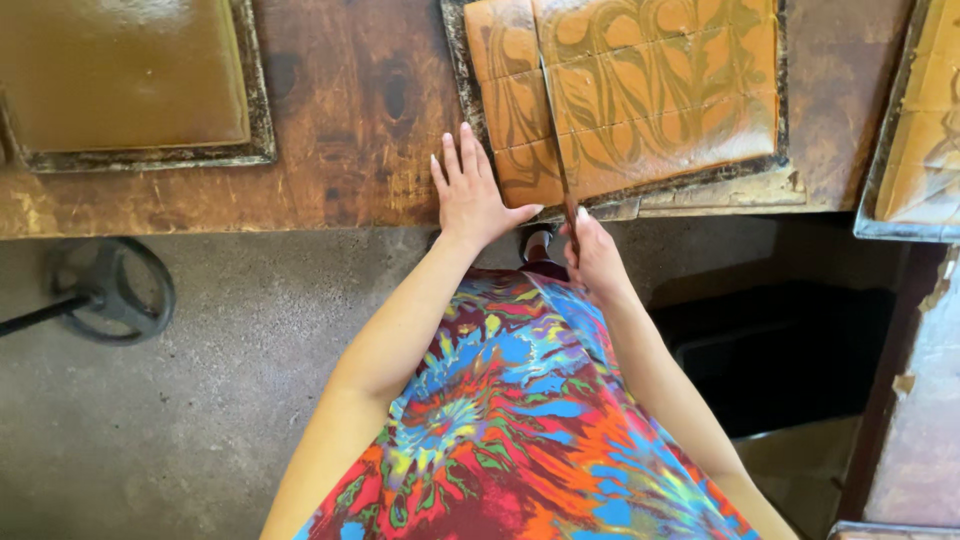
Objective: The person cuts a tray of patterned fudge into squares using a long serrated knife. They rotate the tray and make multiple vertical and horizontal cuts by hand.
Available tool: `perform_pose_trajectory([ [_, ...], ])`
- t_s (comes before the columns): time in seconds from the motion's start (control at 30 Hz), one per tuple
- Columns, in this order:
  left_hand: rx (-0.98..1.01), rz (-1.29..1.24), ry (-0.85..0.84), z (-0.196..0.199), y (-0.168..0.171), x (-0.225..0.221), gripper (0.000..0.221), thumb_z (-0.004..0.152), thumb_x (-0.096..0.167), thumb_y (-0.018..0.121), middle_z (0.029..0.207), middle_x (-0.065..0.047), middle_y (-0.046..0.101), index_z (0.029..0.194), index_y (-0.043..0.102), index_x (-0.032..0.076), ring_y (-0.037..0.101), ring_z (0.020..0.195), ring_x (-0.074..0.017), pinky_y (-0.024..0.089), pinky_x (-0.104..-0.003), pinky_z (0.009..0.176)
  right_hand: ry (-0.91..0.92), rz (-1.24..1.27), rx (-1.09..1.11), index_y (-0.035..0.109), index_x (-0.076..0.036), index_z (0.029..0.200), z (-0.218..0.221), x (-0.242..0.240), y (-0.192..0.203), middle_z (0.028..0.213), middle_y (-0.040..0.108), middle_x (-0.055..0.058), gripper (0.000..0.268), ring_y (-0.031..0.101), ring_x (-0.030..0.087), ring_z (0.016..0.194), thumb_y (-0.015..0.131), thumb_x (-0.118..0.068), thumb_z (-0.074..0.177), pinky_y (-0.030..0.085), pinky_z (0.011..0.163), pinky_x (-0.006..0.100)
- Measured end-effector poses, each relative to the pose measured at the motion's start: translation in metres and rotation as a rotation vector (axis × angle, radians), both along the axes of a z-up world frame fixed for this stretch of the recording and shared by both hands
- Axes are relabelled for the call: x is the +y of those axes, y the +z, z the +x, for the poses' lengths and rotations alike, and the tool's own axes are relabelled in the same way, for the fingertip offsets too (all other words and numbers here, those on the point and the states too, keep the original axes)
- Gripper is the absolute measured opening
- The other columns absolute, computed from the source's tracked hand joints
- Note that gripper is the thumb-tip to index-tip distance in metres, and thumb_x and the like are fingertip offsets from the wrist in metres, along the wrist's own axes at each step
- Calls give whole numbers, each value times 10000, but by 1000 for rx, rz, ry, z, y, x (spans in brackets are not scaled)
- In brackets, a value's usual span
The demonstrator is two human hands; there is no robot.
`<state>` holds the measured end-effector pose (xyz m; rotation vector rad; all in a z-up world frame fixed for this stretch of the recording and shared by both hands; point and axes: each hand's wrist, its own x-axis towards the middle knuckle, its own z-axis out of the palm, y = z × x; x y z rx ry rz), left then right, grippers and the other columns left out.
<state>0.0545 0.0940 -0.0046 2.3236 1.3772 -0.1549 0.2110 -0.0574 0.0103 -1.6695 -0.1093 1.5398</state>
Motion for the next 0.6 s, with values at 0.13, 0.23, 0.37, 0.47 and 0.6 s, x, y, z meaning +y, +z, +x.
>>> perform_pose_trajectory([
  [0.13, -17, 29, 17, 0, -2, 0, 1439, 628, 834, 749, 1668, -240, 112, 1537, 226, -150, 94, 1543, -455, 171, -645, 1228, -18, 10, -30, 553, -122, 983, 0, -7, -17, 564, 426, -24, 419, 322, 94, 366, 390, -499, 1064, 262, 333, 287],
  [0.23, 2, 19, 16, 1, 0, -1, 1411, 652, 827, 741, 1658, -244, 101, 1540, 224, -140, 86, 1534, -461, 158, -651, 1216, 18, 29, -127, 569, -80, 985, -17, -58, -8, 601, 425, -21, 446, 366, 75, 454, 407, -476, 1110, 290, 422, 256],
  [0.37, -16, 17, 14, 0, -2, -3, 1410, 657, 830, 736, 1665, -238, 94, 1543, 222, -138, 85, 1545, -457, 153, -651, 1220, 233, 169, -392, 589, -101, 1014, -15, -99, 8, 645, 448, -17, 440, 399, 76, 499, 372, -472, 1107, 331, 448, 245],
  [0.47, -9, 15, -3, 0, -4, -1, 1412, 659, 829, 736, 1666, -240, 88, 1540, 221, -146, 88, 1539, -457, 153, -650, 1220, 239, 206, -422, 577, -91, 1013, -9, -68, -4, 626, 447, -3, 426, 394, 99, 472, 371, -453, 1106, 340, 430, 265],
  [0.6, -62, 49, 21, -1, -7, -4, 1398, 656, 818, 749, 1668, -234, 110, 1535, 247, -146, 95, 1545, -447, 159, -647, 1226, -13, -23, -129, 564, -82, 993, -10, -59, -34, 578, 443, -11, 403, 354, 92, 435, 381, -426, 1093, 297, 430, 268],
])
